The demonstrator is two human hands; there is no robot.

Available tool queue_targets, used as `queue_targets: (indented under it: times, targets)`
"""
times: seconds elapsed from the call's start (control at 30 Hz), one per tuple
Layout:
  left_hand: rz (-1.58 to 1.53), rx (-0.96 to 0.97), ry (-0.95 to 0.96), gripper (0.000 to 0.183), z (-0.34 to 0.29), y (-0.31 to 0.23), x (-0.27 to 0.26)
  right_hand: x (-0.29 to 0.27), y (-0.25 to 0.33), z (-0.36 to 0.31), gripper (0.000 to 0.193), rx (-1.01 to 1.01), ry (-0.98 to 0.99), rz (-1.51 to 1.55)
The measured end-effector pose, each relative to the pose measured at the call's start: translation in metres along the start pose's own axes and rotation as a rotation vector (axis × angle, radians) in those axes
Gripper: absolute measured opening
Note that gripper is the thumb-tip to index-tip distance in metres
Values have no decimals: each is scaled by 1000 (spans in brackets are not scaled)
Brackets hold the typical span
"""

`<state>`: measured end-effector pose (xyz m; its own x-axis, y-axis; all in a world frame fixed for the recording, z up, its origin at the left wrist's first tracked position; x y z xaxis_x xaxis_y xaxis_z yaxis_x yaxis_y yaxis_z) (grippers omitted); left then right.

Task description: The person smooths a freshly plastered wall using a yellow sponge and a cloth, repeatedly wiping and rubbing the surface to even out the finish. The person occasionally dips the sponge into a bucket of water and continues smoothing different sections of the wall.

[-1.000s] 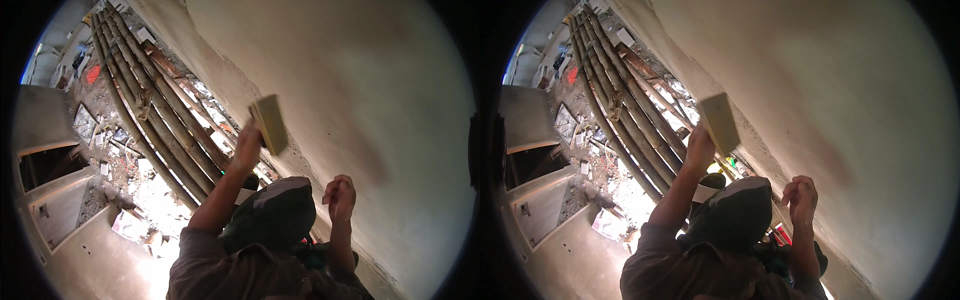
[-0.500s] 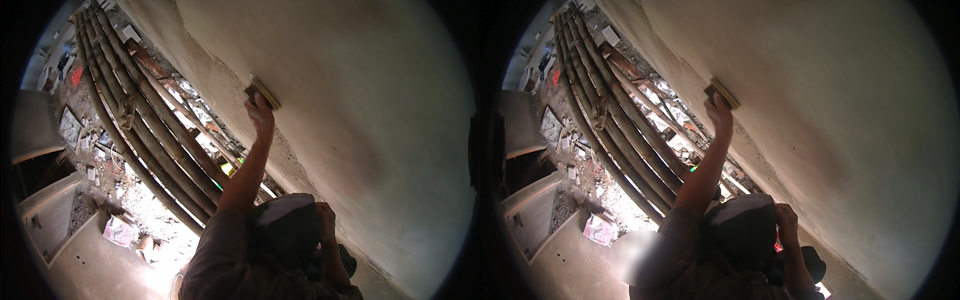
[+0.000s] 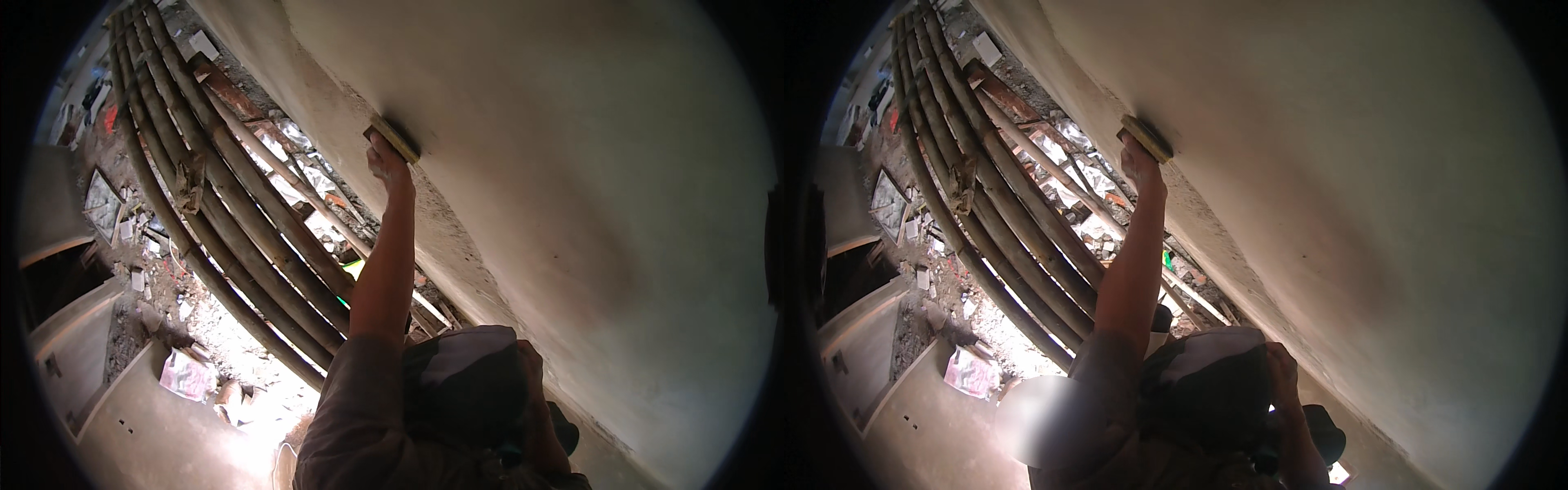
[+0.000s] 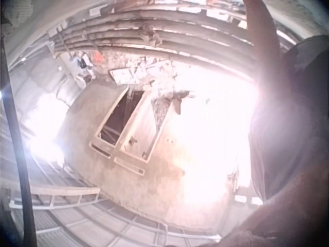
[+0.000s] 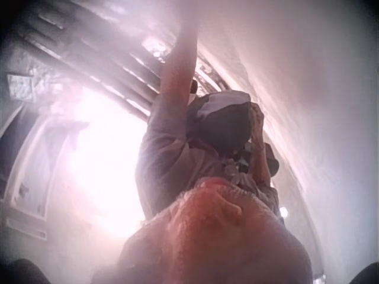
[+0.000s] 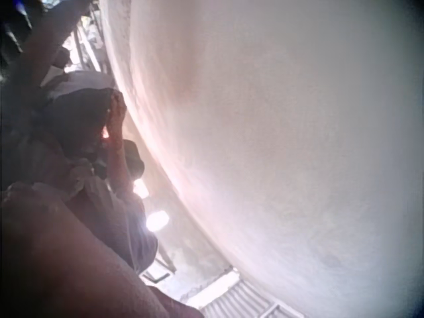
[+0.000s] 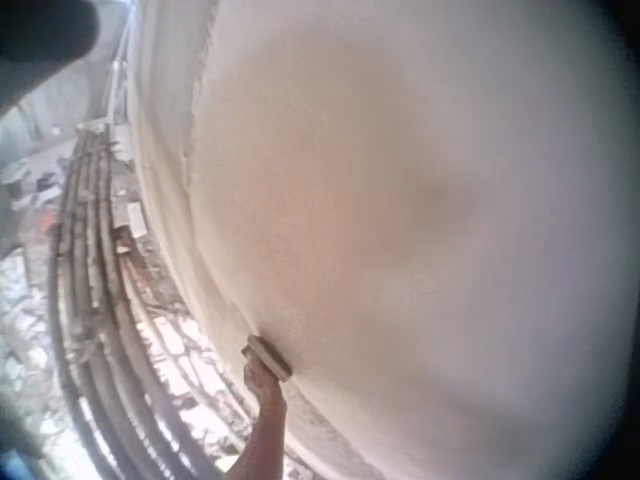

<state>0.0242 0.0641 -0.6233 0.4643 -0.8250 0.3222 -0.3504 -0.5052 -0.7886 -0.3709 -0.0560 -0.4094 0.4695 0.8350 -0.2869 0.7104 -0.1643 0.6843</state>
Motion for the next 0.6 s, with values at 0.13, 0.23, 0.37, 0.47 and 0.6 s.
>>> queue_targets:
  times: [0.13,0.23,0.37,0.47,0.6]
  targets:
    - [42,26,-8,65,-20,-26,16,-2,-6,-4,23,34,-17,-46]
    - [59,137,38,56,-69,-89,43,-3,-22,0,23,14,23,-32]
    - [210,707,277,46,-155,-154,72,-2,-13,7,22,-95,18,-303]
    - [182,410,340,46,-154,-111,53,5,4,8,25,-84,-12,-275]
    - [-40,-10,187,57,-63,-55,9,13,14,11,25,-64,-12,-227]
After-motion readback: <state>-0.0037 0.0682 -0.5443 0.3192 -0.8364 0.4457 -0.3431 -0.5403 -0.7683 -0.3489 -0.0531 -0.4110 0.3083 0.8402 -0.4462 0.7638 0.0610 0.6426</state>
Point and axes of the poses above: each hand's wrist, its own z-axis towards the middle knuckle, its own x-axis out of the palm, y = z × x, the point moved 10 cm from there along z, towards the middle knuckle
